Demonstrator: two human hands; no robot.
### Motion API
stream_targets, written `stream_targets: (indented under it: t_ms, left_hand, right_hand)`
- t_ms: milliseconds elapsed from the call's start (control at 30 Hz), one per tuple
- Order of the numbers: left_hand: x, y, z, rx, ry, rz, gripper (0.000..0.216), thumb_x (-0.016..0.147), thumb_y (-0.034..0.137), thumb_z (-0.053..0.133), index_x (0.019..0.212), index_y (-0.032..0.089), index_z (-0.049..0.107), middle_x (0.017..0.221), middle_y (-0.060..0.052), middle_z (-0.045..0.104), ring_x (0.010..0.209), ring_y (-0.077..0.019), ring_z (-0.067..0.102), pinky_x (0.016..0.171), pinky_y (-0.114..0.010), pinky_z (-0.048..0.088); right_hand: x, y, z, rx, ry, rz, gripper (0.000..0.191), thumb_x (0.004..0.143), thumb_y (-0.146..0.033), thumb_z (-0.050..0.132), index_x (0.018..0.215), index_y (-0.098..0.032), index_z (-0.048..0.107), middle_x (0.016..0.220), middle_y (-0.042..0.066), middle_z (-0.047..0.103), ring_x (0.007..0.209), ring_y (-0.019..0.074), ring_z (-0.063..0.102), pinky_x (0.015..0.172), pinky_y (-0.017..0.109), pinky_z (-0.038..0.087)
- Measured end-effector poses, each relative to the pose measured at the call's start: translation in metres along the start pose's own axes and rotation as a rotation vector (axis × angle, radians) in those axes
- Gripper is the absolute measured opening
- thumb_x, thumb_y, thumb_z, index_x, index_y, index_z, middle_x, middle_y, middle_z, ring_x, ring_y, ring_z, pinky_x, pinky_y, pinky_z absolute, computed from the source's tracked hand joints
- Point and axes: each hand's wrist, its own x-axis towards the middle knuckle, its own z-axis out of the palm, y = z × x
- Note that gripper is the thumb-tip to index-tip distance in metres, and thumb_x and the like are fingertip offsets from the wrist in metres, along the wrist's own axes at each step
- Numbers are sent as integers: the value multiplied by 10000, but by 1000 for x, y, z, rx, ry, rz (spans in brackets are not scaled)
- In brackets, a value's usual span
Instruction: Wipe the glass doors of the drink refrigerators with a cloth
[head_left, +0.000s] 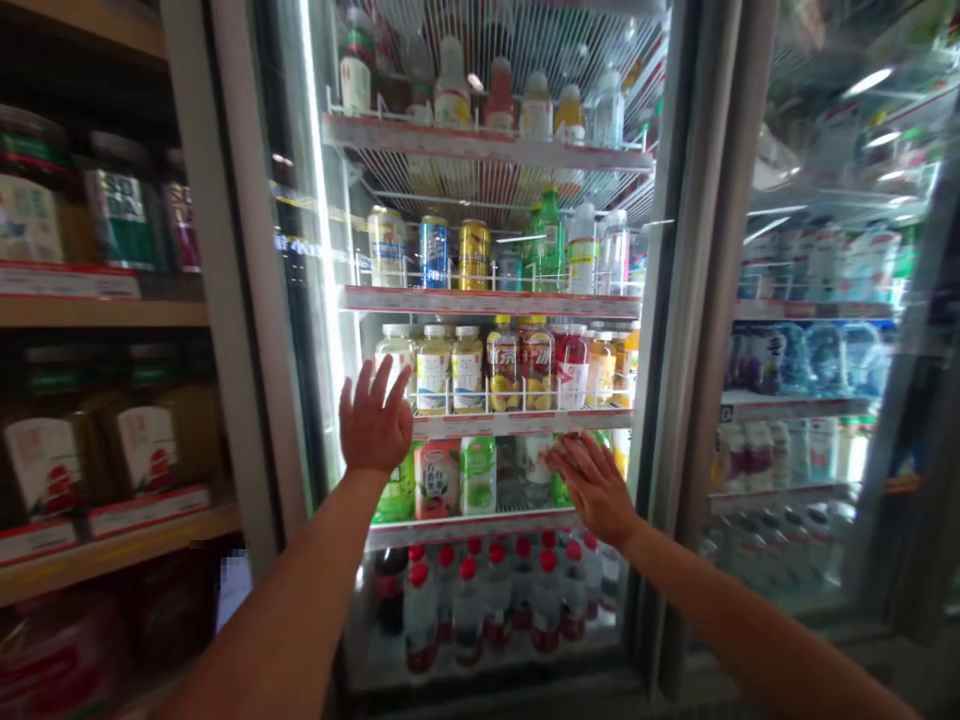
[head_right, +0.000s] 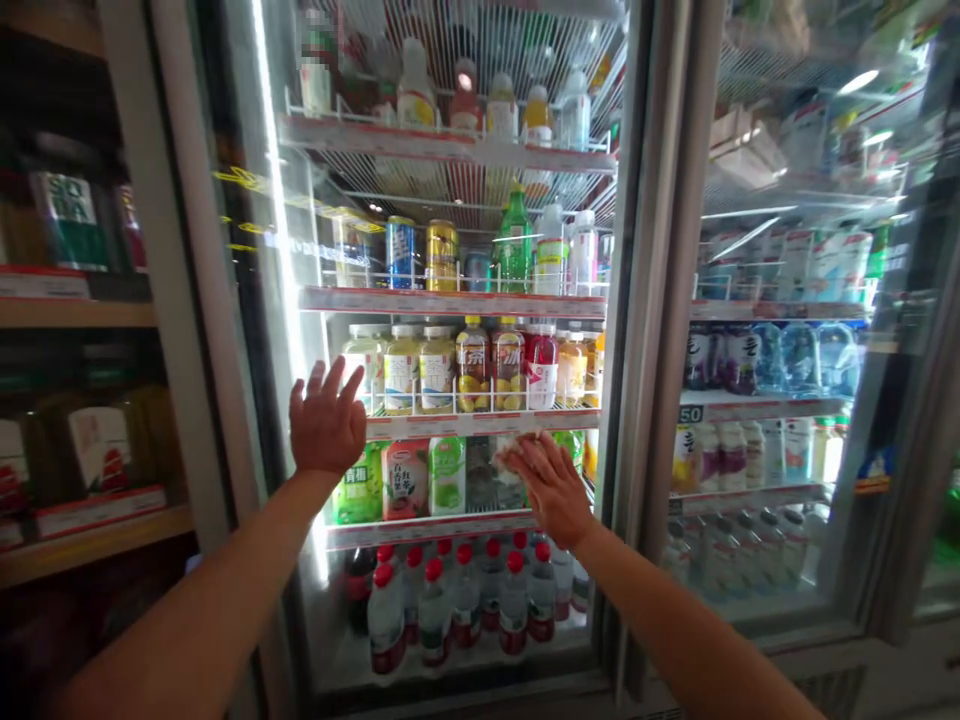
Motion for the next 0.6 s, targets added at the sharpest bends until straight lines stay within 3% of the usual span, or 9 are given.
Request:
stream_targets:
  t_ms: [200, 300, 433, 500, 600]
  left_hand:
    - [0, 0, 0, 4, 4, 6, 617, 965, 234, 472, 1558, 300, 314, 1613, -32, 321, 1529, -253, 197, 1254, -504, 148]
    - [0, 1, -1, -27, 4, -9, 612, 966, 234, 470, 1554, 314, 322, 1609, -28, 330, 1530, -246, 192, 1256, -504, 136]
    - [0, 1, -2, -25, 9, -3, 620, 961, 225, 476, 1555, 307, 320, 1604, -37, 339, 1528, -247, 200, 1253, -502, 144]
    - [0, 1, -2, -28, 8, -3, 621, 961, 222, 476, 1556, 307, 318, 1601, -37, 344, 1527, -250, 205, 1251, -506, 146]
    - [-1, 0, -2, -51, -3, -20, 605, 962, 228, 477, 1546, 311, 341, 1598, -30, 351, 1528, -251, 201, 1253, -508, 134]
  right_hand:
    - [96, -23, 3, 23, 242, 252, 615, 995, -174, 443, 1576, -297, 281, 1628, 64, 301, 1533, 301, 175, 1197, 569, 291]
    - [91, -62, 21, 55, 132, 110, 588, 963, -165, 482, 1535, -266, 388, 1626, 35, 317, 1547, 302, 91, 1224, 534, 243]
    - [69, -98, 38, 117, -138, -408, 519, 966, -237, 500, 1481, -294, 471, 1608, -63, 353, 1549, 217, 100, 1267, 434, 144]
    - [82, -95, 35, 124, -144, -429, 509, 965, -238, 507, 1469, -306, 484, 1595, -63, 378, 1544, 197, 131, 1272, 437, 103]
    - [110, -85, 30, 110, -57, -231, 534, 946, -204, 525, 1467, -317, 489, 1573, -33, 421, 1540, 213, 158, 1267, 465, 89]
